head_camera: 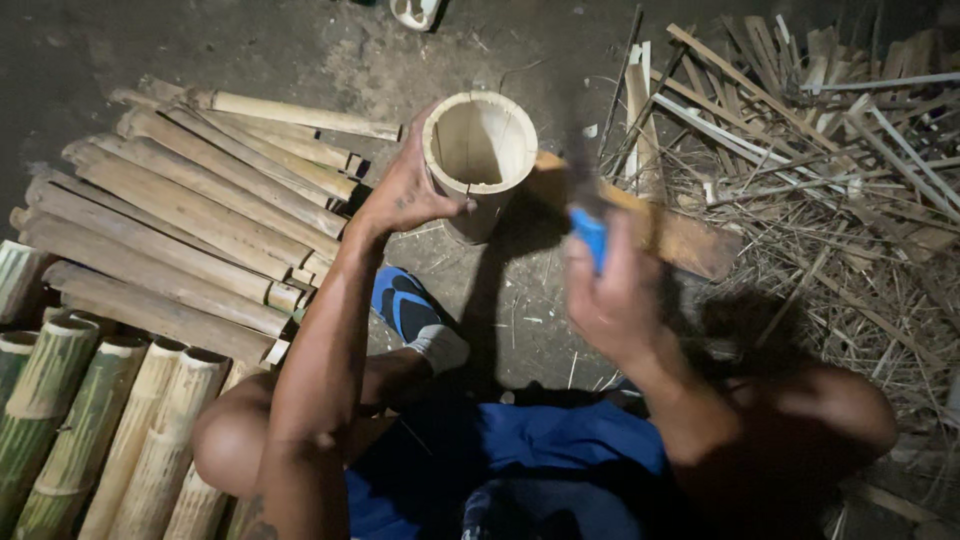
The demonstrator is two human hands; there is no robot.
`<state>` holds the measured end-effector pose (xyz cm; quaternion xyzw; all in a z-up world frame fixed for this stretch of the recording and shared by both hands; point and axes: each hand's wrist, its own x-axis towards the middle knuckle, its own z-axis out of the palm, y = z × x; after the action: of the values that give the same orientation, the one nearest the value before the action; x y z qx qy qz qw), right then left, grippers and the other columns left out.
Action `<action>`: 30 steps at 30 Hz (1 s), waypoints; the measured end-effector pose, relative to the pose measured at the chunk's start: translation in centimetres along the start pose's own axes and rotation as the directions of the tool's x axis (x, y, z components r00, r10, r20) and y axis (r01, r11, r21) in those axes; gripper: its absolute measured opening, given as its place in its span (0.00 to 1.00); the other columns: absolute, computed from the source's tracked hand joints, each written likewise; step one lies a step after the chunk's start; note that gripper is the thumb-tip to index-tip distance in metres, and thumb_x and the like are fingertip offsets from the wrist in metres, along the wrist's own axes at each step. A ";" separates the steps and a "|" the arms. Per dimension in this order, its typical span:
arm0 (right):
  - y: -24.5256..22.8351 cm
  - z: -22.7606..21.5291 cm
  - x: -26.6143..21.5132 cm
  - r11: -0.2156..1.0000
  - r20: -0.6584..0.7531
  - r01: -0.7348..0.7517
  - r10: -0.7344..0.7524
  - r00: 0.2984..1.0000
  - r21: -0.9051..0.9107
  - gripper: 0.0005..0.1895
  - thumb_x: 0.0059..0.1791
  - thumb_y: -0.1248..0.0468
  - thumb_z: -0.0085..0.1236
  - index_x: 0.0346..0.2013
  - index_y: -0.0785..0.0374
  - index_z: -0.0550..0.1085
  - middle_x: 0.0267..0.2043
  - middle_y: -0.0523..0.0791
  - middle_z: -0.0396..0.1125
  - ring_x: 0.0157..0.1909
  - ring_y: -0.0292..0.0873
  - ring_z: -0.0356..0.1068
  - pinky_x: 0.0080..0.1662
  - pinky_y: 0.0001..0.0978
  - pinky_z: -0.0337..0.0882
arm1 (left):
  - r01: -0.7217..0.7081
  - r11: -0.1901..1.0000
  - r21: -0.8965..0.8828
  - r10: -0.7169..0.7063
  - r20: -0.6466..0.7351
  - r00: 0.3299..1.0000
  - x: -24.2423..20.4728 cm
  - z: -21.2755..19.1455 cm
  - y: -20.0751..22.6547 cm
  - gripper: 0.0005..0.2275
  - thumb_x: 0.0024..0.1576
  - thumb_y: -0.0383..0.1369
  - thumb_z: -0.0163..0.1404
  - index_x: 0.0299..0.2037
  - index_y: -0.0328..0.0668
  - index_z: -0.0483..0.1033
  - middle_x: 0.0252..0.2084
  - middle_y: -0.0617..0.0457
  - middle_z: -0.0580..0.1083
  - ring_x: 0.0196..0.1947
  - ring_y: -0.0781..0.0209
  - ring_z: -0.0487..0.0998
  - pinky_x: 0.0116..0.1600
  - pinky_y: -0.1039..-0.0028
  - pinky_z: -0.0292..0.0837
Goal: The person sits on the ground and uses a knife to split bamboo pieces into smaller strips. They repeatedly pick up bamboo segments, split them, and place the resulting pieces aside.
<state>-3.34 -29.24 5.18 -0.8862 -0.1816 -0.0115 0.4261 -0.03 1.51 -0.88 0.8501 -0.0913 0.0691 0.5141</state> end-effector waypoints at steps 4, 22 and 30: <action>1.5 4.0 1.0 0.997 0.100 -0.072 0.073 0.992 -0.010 0.14 0.56 0.57 0.50 0.51 0.61 0.66 0.25 0.52 0.69 0.25 0.54 0.73 0.26 0.45 0.70 | 0.039 0.999 0.008 -0.039 0.010 0.999 0.0 -0.2 -1.4 0.56 0.37 0.35 0.71 0.76 0.36 0.45 0.73 0.41 0.61 0.76 0.47 0.59 0.79 0.60 0.52; 1.5 4.5 4.2 0.998 0.213 0.042 -0.049 0.976 0.040 0.14 0.56 0.57 0.52 0.49 0.63 0.64 0.30 0.57 0.71 0.34 0.64 0.73 0.33 0.52 0.70 | -0.001 0.997 0.076 0.021 -0.261 0.965 -1.2 1.9 0.1 0.64 0.41 0.46 0.77 0.78 0.30 0.36 0.78 0.37 0.57 0.78 0.46 0.60 0.81 0.58 0.55; 14.2 10.8 2.8 0.710 0.732 -0.574 0.122 0.670 0.408 0.20 0.58 0.52 0.59 0.40 0.68 0.68 0.25 0.51 0.61 0.25 0.50 0.62 0.32 0.43 0.68 | -0.058 0.988 0.145 0.096 -0.271 0.958 -1.6 7.0 -0.9 0.66 0.38 0.47 0.76 0.76 0.32 0.31 0.77 0.29 0.52 0.76 0.36 0.58 0.77 0.57 0.57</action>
<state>2.52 -28.25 -11.86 -0.6618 -0.1285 0.4467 0.5882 -1.22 -4.12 -5.25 0.8608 -0.0468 0.2134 0.4597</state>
